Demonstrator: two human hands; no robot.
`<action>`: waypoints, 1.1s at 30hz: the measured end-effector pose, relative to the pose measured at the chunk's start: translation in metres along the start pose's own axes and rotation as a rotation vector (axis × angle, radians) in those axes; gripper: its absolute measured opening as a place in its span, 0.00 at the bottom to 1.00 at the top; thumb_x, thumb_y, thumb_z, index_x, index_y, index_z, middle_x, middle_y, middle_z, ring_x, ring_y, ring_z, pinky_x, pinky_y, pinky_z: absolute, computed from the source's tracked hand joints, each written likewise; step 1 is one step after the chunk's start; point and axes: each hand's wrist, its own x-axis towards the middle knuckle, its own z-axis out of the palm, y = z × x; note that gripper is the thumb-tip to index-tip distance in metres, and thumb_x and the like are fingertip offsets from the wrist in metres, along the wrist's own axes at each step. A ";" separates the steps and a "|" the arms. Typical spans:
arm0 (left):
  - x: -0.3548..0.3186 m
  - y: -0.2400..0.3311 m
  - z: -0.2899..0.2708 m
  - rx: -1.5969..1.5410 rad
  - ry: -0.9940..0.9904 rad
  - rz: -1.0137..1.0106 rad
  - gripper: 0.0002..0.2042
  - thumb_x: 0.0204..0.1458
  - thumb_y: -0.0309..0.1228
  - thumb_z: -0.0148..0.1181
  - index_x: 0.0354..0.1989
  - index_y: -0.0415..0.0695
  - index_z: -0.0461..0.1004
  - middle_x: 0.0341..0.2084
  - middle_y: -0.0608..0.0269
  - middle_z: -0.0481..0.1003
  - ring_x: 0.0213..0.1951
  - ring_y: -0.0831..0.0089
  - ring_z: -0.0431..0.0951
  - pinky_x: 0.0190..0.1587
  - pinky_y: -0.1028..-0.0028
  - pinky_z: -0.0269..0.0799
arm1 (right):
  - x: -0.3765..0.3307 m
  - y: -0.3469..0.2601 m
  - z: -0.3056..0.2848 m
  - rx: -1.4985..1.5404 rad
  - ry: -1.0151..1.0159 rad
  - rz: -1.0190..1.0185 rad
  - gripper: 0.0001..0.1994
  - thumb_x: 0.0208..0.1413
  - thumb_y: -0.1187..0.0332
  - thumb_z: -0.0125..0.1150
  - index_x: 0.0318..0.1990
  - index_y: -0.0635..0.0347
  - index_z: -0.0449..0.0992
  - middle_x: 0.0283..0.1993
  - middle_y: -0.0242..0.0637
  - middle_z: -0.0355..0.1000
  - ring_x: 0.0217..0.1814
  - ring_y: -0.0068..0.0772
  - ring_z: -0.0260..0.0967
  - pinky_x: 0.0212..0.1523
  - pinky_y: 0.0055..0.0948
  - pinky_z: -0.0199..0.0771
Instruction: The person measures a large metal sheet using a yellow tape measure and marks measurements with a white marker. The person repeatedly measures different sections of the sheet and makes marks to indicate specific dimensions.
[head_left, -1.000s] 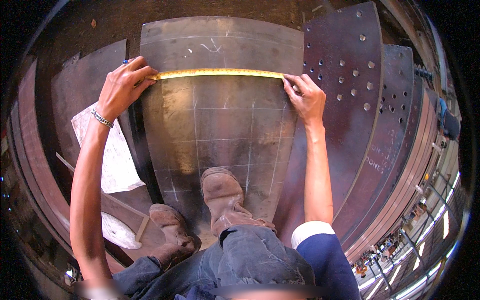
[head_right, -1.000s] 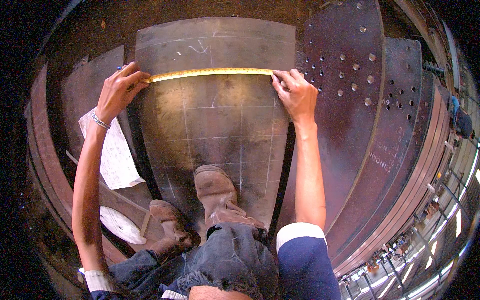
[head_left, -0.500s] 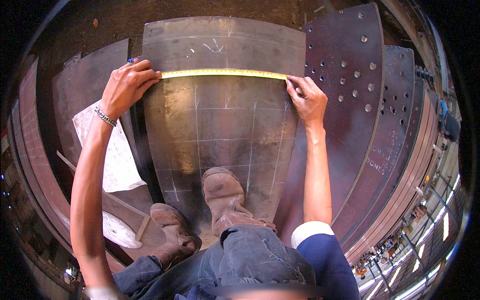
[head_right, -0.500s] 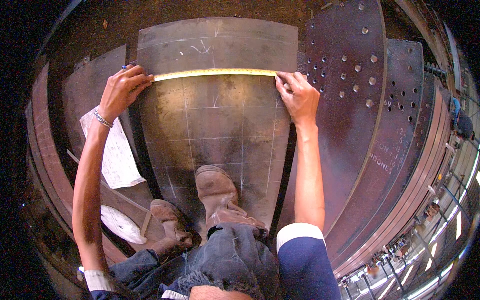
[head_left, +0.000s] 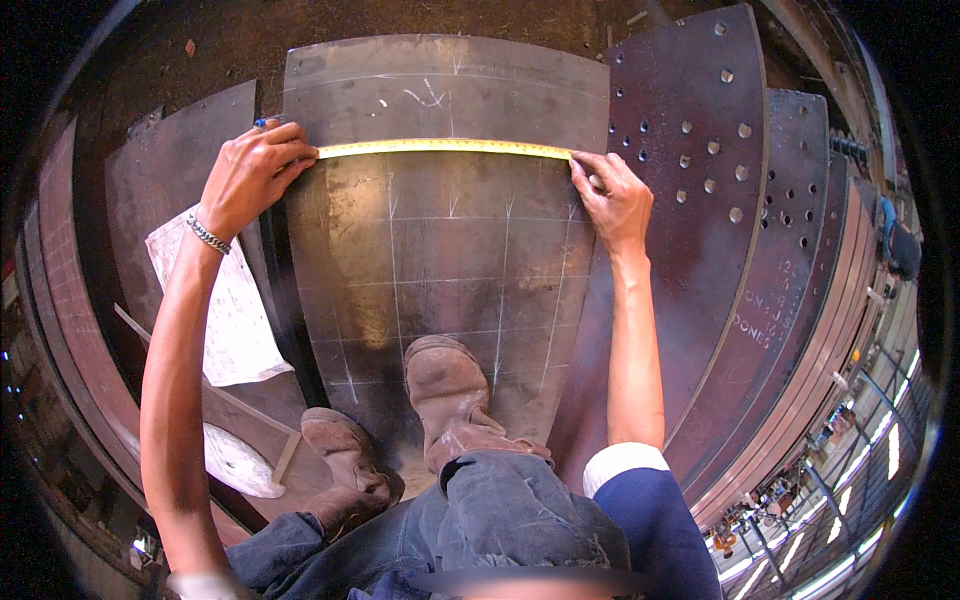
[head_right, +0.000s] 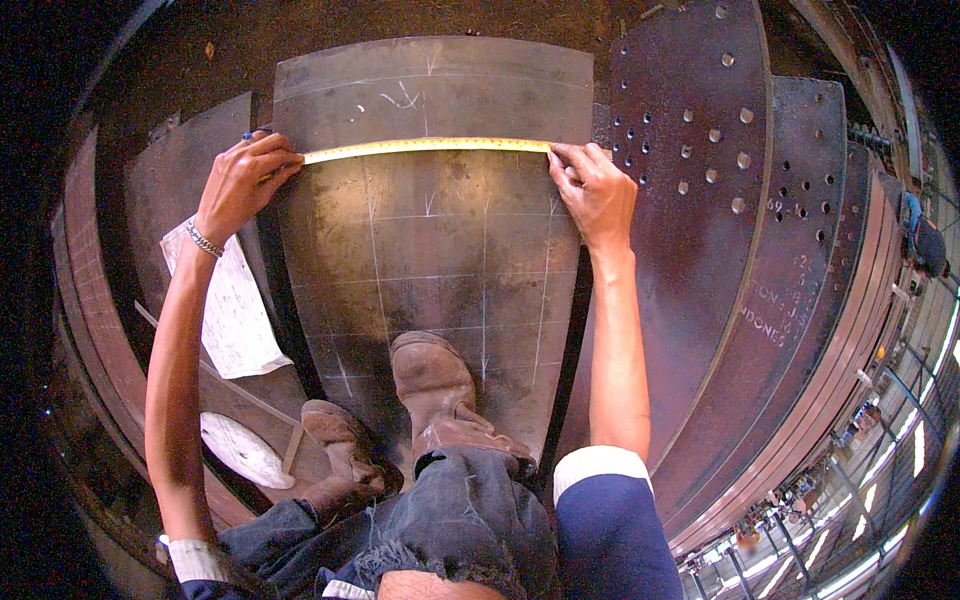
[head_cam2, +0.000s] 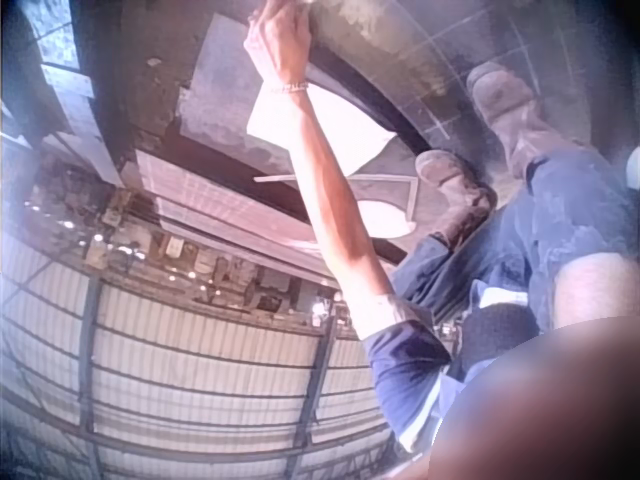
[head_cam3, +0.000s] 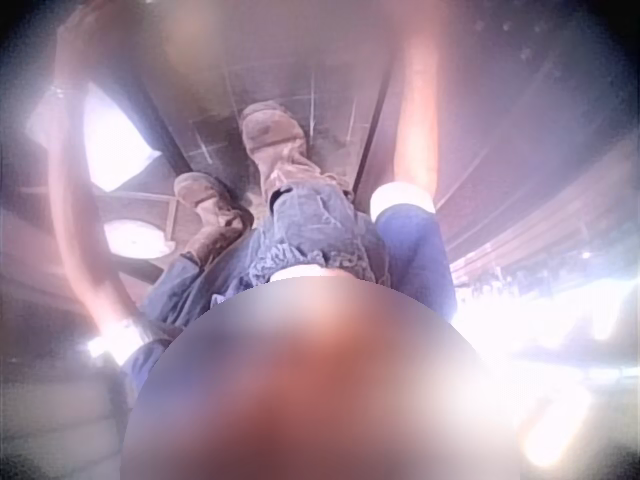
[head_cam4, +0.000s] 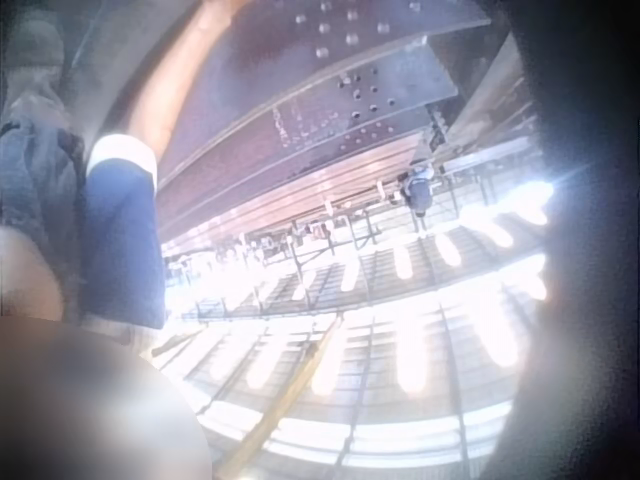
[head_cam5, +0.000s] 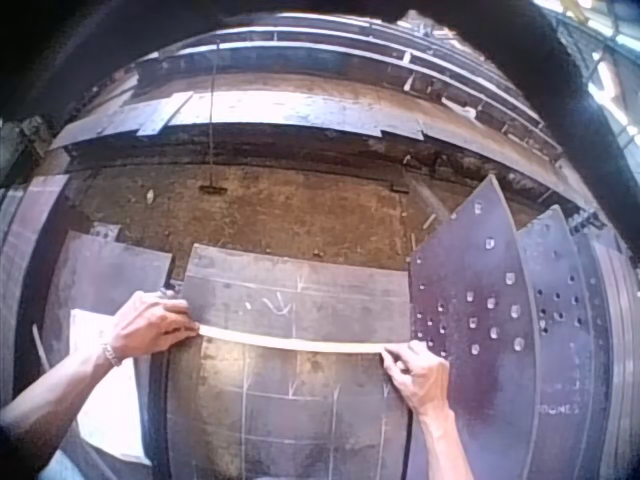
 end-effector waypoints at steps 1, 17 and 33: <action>0.000 0.000 0.000 -0.002 -0.001 0.001 0.06 0.55 0.31 0.66 0.38 0.44 0.84 0.36 0.64 0.79 0.39 0.62 0.81 0.43 0.65 0.78 | 0.000 0.000 0.000 -0.006 -0.002 0.001 0.07 0.57 0.63 0.71 0.41 0.50 0.85 0.33 0.30 0.76 0.30 0.27 0.80 0.30 0.29 0.79; 0.000 -0.001 -0.002 -0.019 0.001 0.013 0.06 0.54 0.30 0.66 0.39 0.45 0.85 0.37 0.64 0.80 0.40 0.62 0.81 0.44 0.64 0.78 | -0.003 0.001 0.005 0.087 0.032 0.025 0.09 0.56 0.68 0.72 0.44 0.53 0.85 0.36 0.33 0.80 0.28 0.27 0.76 0.30 0.27 0.75; -0.002 0.003 -0.006 0.000 -0.042 0.037 0.11 0.53 0.26 0.64 0.45 0.44 0.84 0.40 0.61 0.78 0.42 0.59 0.80 0.46 0.64 0.78 | -0.003 -0.003 0.004 0.091 0.034 0.038 0.09 0.56 0.68 0.72 0.44 0.52 0.85 0.35 0.32 0.80 0.27 0.26 0.76 0.31 0.27 0.75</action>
